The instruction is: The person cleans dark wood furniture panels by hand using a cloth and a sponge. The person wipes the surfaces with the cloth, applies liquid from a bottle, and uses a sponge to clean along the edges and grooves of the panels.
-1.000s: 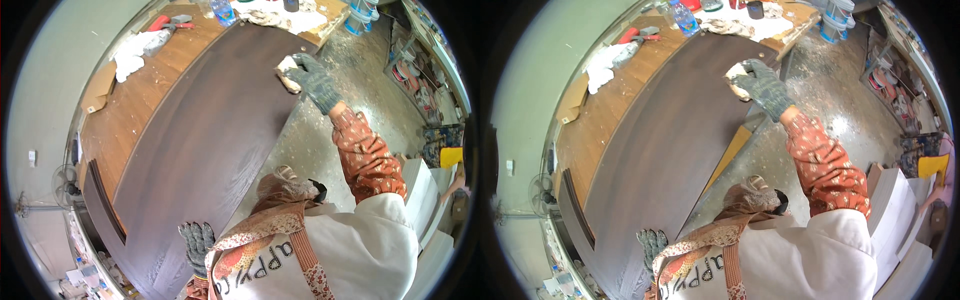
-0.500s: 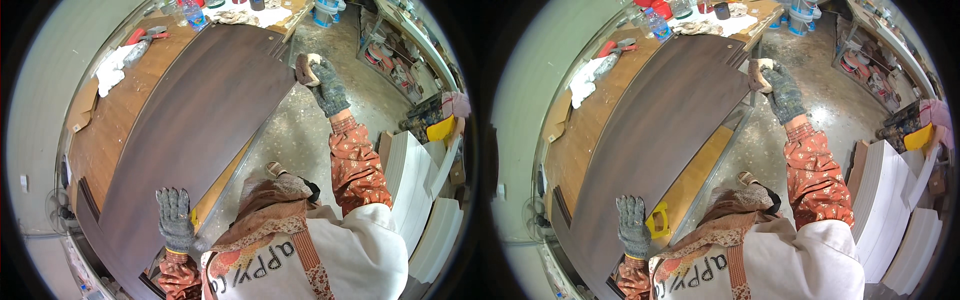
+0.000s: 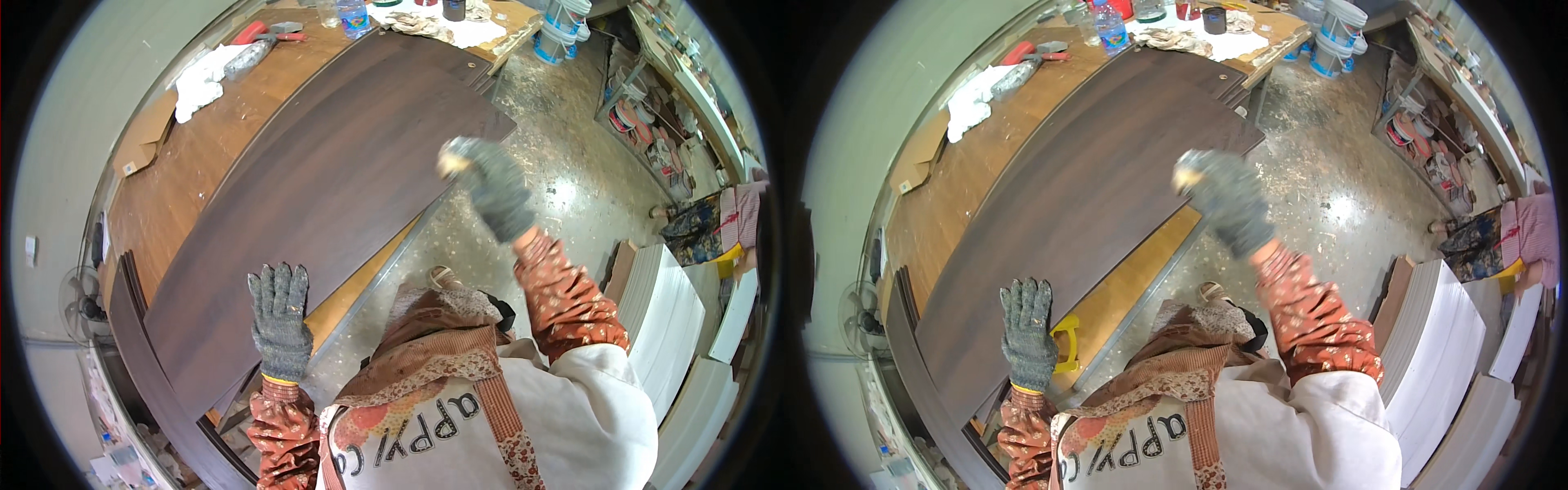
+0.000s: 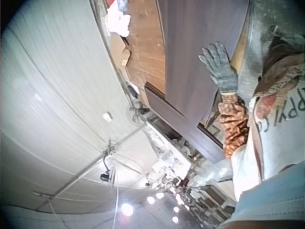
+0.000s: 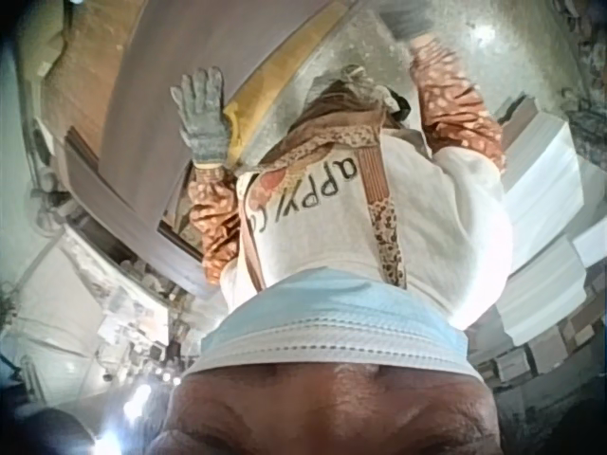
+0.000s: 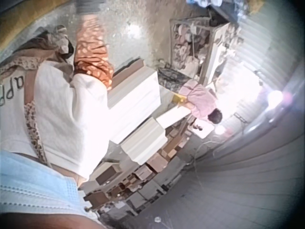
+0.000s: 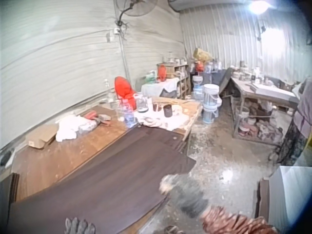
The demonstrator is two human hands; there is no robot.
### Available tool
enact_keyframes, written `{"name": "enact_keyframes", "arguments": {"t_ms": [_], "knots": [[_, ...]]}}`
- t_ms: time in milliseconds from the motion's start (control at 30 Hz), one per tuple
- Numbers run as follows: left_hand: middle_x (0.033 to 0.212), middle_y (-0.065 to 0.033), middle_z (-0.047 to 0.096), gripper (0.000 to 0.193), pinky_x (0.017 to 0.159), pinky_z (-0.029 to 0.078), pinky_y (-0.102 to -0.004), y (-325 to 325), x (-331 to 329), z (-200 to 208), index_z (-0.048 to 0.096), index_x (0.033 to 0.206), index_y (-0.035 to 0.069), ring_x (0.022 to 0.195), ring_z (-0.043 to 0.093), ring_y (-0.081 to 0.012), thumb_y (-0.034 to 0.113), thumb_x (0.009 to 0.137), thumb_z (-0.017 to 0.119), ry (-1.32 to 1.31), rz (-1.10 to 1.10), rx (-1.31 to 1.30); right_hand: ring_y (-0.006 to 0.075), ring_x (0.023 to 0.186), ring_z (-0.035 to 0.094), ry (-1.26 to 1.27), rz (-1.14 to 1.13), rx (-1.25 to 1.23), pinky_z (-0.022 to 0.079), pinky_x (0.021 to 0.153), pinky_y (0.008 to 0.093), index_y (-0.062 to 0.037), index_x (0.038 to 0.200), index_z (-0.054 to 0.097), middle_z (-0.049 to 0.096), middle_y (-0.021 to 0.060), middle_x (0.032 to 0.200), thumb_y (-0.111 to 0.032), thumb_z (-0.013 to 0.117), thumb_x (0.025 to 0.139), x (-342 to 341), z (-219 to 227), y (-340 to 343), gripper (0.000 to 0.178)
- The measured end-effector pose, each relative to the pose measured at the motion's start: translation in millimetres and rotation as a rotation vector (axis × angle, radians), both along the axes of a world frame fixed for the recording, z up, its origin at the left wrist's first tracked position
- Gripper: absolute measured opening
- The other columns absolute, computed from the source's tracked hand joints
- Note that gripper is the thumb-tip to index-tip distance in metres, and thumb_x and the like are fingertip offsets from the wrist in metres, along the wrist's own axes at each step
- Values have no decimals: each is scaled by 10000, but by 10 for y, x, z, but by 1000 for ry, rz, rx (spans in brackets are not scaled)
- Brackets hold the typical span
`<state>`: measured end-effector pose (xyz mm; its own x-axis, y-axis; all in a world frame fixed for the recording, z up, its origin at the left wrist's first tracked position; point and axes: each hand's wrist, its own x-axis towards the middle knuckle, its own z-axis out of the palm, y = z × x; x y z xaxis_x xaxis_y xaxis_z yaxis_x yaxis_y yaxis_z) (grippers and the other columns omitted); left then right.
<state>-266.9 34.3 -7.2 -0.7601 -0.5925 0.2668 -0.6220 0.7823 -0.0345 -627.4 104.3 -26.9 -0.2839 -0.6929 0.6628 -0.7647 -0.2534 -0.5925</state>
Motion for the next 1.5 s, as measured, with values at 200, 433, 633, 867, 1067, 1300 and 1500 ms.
{"name": "enact_keyframes", "arguments": {"t_ms": [200,433,633,867,1067,1300,1500], "knots": [[1386,-119,443,746,1119,194,-553,9,-14,-35,472,1342,133,1336,334,-350,-59,622,504,24,-19,-18,229,1062,562,585,243,-87,450,905,420,-165,1145,587,603,16,1126,-126,538,803,535,-161,48,348],[1389,-112,442,743,1132,143,-549,26,-57,-17,465,1349,139,1341,331,-343,-56,633,507,15,-11,32,244,1076,554,873,-6,190,435,919,402,-186,1163,585,612,26,1127,-86,542,777,-827,59,168,401],[1396,-108,435,758,1133,120,-553,54,-62,-24,452,1359,146,1347,317,-349,-60,632,510,-12,62,-16,267,1081,553,869,-54,96,430,925,408,-182,1219,568,617,54,1132,-18,599,710,-616,68,286,536],[1411,-93,420,766,1130,115,-557,6,-255,-35,444,1364,181,1338,326,-354,-76,644,496,-56,204,-6,262,1040,571,790,135,82,440,901,428,-143,1110,599,609,75,1107,-88,559,791,-572,48,-94,326],[1401,-92,433,761,1127,132,-558,77,-457,9,444,1364,187,1333,333,-350,-64,648,507,-30,260,4,228,985,598,631,157,213,445,925,401,-127,1148,591,625,62,1081,-151,587,847,-58,-160,-344,303],[1396,-123,434,821,1125,172,-530,-7,-369,-59,457,1353,139,1327,343,-354,74,568,689,-150,251,-95,247,1048,560,593,382,32,432,933,439,-125,1190,563,590,79,1131,-113,527,842,731,-59,-284,351],[1379,-102,455,798,1119,175,-556,28,-421,6,453,1356,179,1302,375,-360,-71,602,532,10,248,-39,227,1041,556,771,177,159,450,893,378,-138,1172,568,571,89,1164,-130,630,803,-238,-5,-318,374]]}}
